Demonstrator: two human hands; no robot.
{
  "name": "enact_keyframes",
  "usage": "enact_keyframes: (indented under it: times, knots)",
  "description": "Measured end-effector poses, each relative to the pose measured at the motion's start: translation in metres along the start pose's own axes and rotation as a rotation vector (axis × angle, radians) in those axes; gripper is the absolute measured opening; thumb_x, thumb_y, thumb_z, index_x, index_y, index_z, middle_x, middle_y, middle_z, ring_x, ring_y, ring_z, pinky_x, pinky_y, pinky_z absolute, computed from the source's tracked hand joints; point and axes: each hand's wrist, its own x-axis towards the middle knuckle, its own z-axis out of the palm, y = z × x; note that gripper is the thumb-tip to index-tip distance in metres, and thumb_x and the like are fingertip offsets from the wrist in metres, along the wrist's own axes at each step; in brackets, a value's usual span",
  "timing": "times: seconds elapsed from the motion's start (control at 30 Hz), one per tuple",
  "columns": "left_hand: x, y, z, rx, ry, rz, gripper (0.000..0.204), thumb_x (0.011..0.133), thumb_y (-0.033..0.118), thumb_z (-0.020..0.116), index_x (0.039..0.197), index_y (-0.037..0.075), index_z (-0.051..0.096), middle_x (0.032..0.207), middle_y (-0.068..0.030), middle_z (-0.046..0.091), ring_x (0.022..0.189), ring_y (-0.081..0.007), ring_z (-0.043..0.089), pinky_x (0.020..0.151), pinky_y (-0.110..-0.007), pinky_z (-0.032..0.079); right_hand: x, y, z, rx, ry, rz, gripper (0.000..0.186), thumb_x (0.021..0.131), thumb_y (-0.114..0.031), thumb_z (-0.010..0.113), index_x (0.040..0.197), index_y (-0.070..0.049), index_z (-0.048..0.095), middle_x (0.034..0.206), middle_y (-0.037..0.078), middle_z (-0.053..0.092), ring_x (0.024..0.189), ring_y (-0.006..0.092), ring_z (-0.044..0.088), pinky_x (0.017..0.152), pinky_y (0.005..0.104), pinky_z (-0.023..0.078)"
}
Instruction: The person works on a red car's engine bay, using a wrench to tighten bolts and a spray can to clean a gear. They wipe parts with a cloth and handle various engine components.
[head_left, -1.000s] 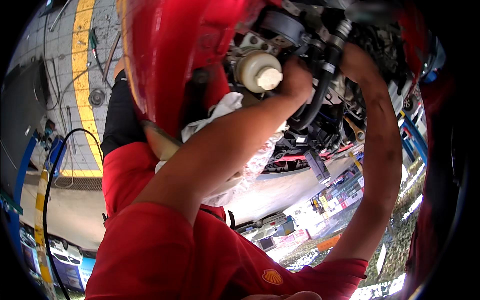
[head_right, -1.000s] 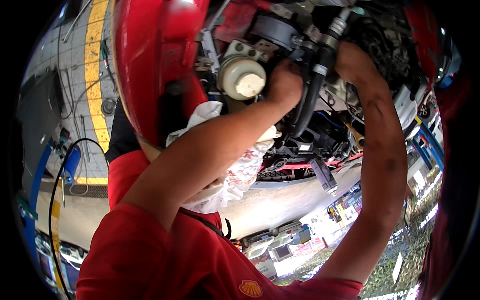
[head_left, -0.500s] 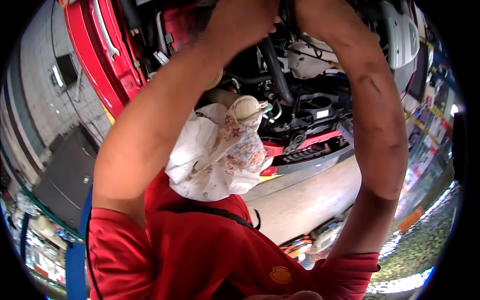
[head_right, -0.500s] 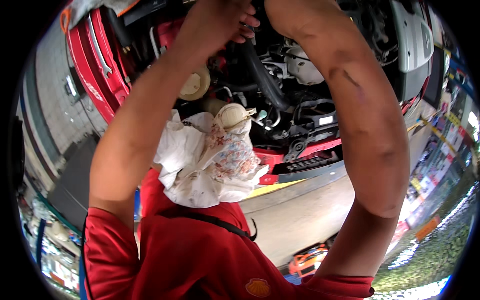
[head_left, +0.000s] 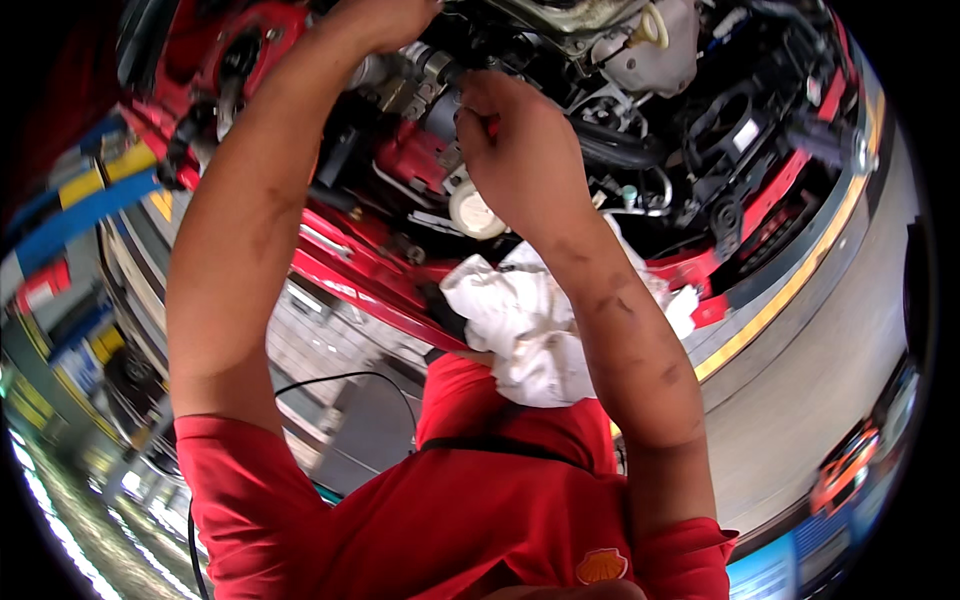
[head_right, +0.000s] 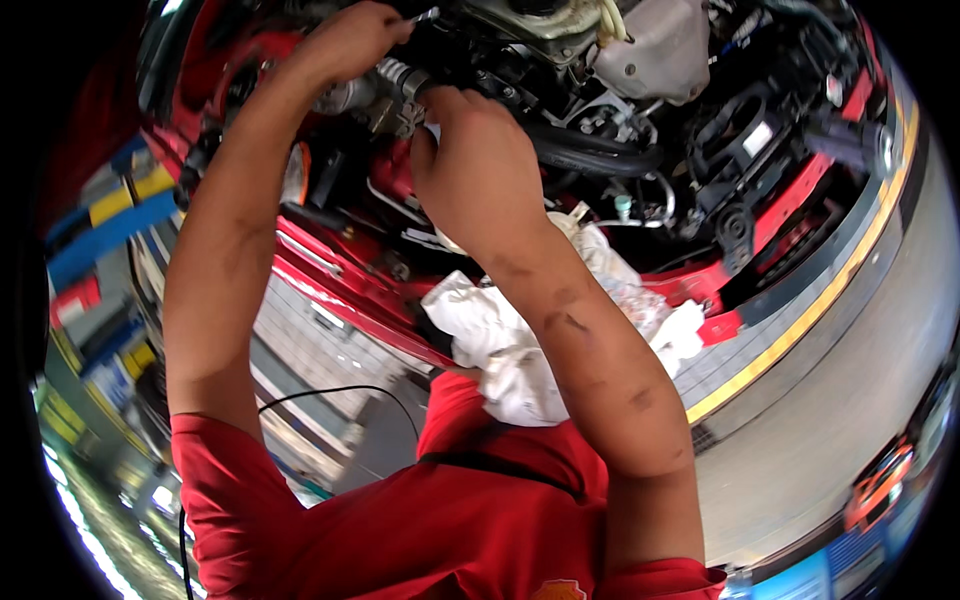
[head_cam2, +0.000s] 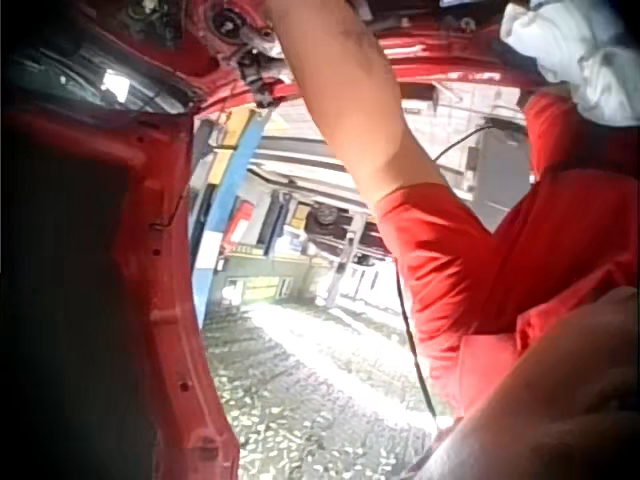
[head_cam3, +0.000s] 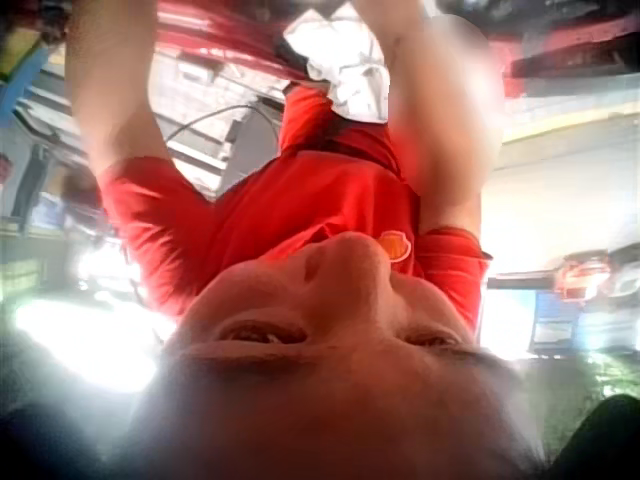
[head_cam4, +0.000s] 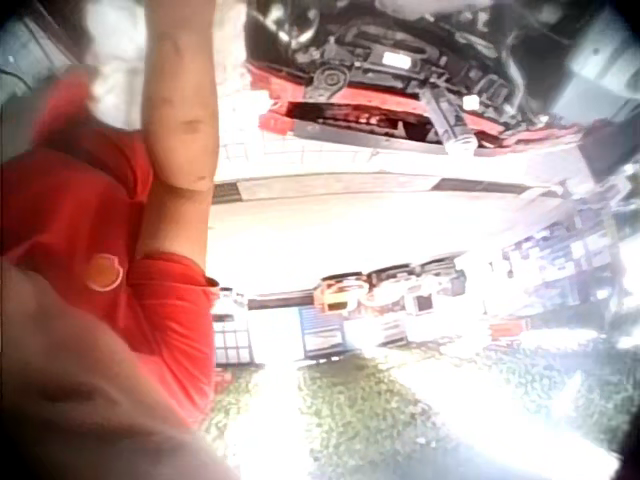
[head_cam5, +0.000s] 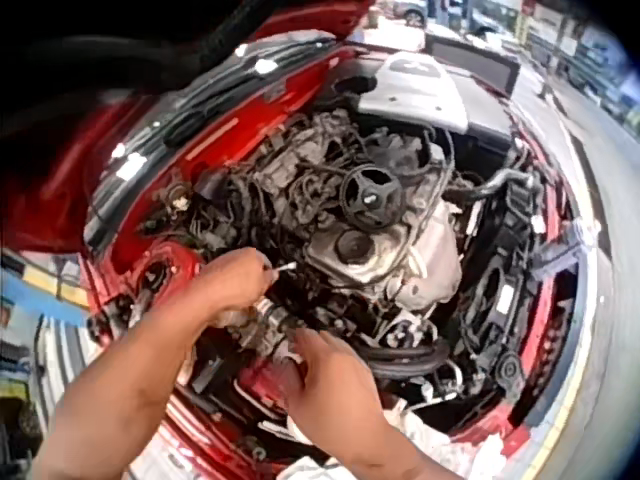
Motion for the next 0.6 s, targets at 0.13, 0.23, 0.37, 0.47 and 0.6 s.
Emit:
enact_keyframes:
  times: [0.13, 0.23, 0.37, 0.47, 0.6]
  knots:
    - [0.004, -0.014, -0.01, 0.435, -0.203, 0.333, 0.027, 0.094, 0.019, 0.065, 0.118, 0.01, 0.071, 0.108, -0.0159, 0.072, 0.107, -0.0375, 0.067, 0.092, -0.047, 0.053, -0.004, -0.01, 0.036, 0.532, 0.051, 0.184, 0.024, 0.092, -0.009, 0.062, 0.112, 0.001, 0.068, 0.102, 0.022, 0.071, 0.096, 0.0353, 0.069, 0.085, 0.0414, 0.054]
    - [0.011, -0.005, -0.006, 0.513, -0.17, 0.531, 0.027, 0.092, 0.018, 0.065, 0.117, 0.007, 0.07, 0.108, -0.0183, 0.072, 0.106, -0.0382, 0.067, 0.09, -0.048, 0.054, 0.01, -0.015, 0.068, 0.451, 0.246, 0.116, 0.024, 0.092, -0.008, 0.057, 0.11, 0.005, 0.067, 0.103, 0.027, 0.068, 0.095, 0.044, 0.067, 0.085, 0.0461, 0.054]
    - [0.06, -0.023, 0.023, 0.466, -0.346, 0.556, 0.028, 0.09, 0.014, 0.065, 0.115, 0.002, 0.07, 0.107, -0.0212, 0.072, 0.105, -0.0408, 0.067, 0.088, -0.046, 0.053, 0.043, -0.015, 0.092, 0.552, 0.41, 0.308, 0.025, 0.094, -0.004, 0.054, 0.114, 0.005, 0.066, 0.107, 0.025, 0.068, 0.099, 0.0343, 0.068, 0.089, 0.0372, 0.054]
    - [0.085, -0.023, 0.033, 0.381, -0.456, 0.615, 0.028, 0.087, 0.011, 0.066, 0.112, -0.001, 0.07, 0.102, -0.0227, 0.072, 0.096, -0.0389, 0.069, 0.084, -0.043, 0.053, 0.084, -0.007, 0.093, 1.198, 0.432, 0.652, 0.021, 0.094, -0.003, 0.05, 0.106, 0.004, 0.066, 0.097, 0.02, 0.067, 0.094, 0.0314, 0.067, 0.084, 0.043, 0.053]
    - [0.112, -0.03, 0.014, 0.239, -0.505, 0.412, 0.027, 0.086, 0.012, 0.062, 0.109, 0.0, 0.072, 0.083, -0.014, 0.071, 0.061, -0.0255, 0.063, 0.059, -0.039, 0.053, 0.123, -0.001, 0.092, 1.678, 0.643, 0.9, 0.023, 0.093, -0.005, 0.044, 0.1, 0.002, 0.065, 0.083, 0.013, 0.061, 0.079, 0.0254, 0.061, 0.064, 0.0429, 0.046]
